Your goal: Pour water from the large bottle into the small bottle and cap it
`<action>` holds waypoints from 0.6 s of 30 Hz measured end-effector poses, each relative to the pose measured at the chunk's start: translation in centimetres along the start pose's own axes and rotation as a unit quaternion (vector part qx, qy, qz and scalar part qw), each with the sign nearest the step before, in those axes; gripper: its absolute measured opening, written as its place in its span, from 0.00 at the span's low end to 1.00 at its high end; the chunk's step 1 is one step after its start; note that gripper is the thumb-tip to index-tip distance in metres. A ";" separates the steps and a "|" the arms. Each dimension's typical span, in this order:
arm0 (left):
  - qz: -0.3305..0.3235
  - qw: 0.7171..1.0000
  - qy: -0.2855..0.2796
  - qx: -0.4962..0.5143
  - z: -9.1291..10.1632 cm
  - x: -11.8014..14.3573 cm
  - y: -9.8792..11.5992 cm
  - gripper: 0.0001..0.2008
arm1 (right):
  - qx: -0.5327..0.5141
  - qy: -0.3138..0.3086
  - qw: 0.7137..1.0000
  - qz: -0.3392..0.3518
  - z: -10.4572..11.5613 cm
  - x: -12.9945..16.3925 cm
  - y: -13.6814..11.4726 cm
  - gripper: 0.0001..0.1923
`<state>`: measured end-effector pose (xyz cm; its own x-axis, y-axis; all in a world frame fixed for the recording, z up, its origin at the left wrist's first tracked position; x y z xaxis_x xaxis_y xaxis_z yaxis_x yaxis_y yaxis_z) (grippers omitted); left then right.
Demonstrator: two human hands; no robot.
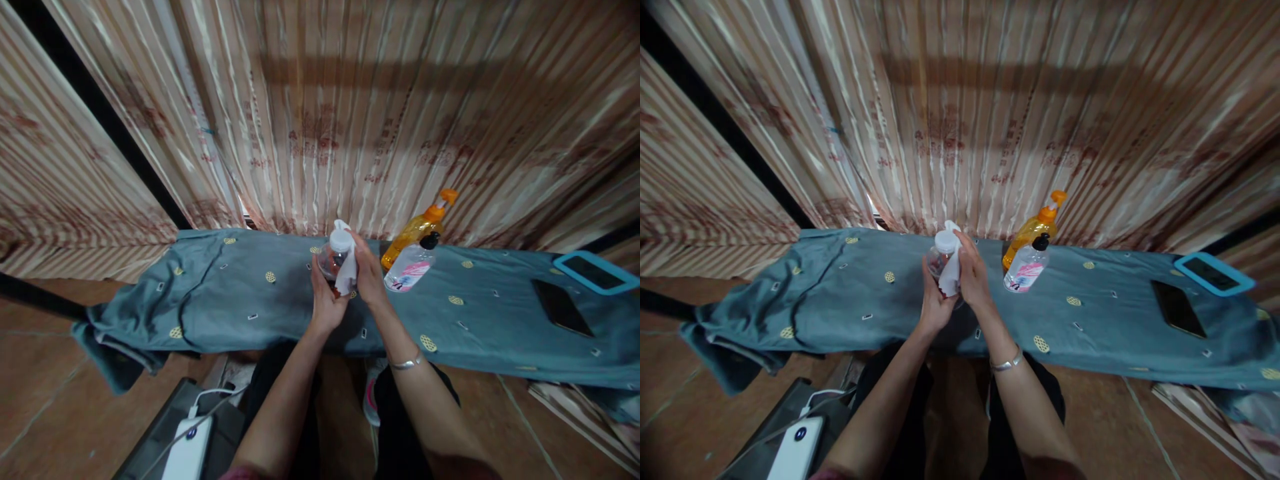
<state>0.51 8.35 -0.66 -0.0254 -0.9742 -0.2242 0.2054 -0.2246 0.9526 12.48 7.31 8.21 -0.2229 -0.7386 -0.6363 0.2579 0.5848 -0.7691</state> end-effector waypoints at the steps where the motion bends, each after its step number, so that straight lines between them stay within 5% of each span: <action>1: -0.007 1.000 -0.005 -0.002 0.0 -0.1 0.0 0.54 | -0.002 0.003 1.000 -0.014 0.1 0.2 1.2 0.35; 6: -0.002 0.999 0.027 -0.021 1.0 -1.3 0.1 0.51 | 0.006 -0.005 0.996 -0.091 0.5 1.4 5.4 0.29; 13: -0.044 0.998 0.019 -0.048 1.2 -1.2 2.6 0.42 | 0.070 0.018 0.997 -0.003 0.8 1.4 -0.7 0.33; 18: -0.029 0.999 0.022 -0.030 1.7 -1.1 1.9 0.45 | 0.043 0.009 0.997 -0.062 0.2 1.9 2.7 0.28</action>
<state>-0.70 8.93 1.76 0.0044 -0.9571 -0.2896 0.2630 -0.2783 0.9238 12.93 7.37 4.95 -0.2746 -0.7974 -0.5374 0.3062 0.4573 -0.8349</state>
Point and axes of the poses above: each hand's wrist, its own x-axis away from the middle knuckle, its own z-axis out of the back of the hand, y = z × x, the point moved 9 cm from there along -x, towards the middle knuckle, and after that the axes turned 14 degrees about z, right-handed, at the moved point
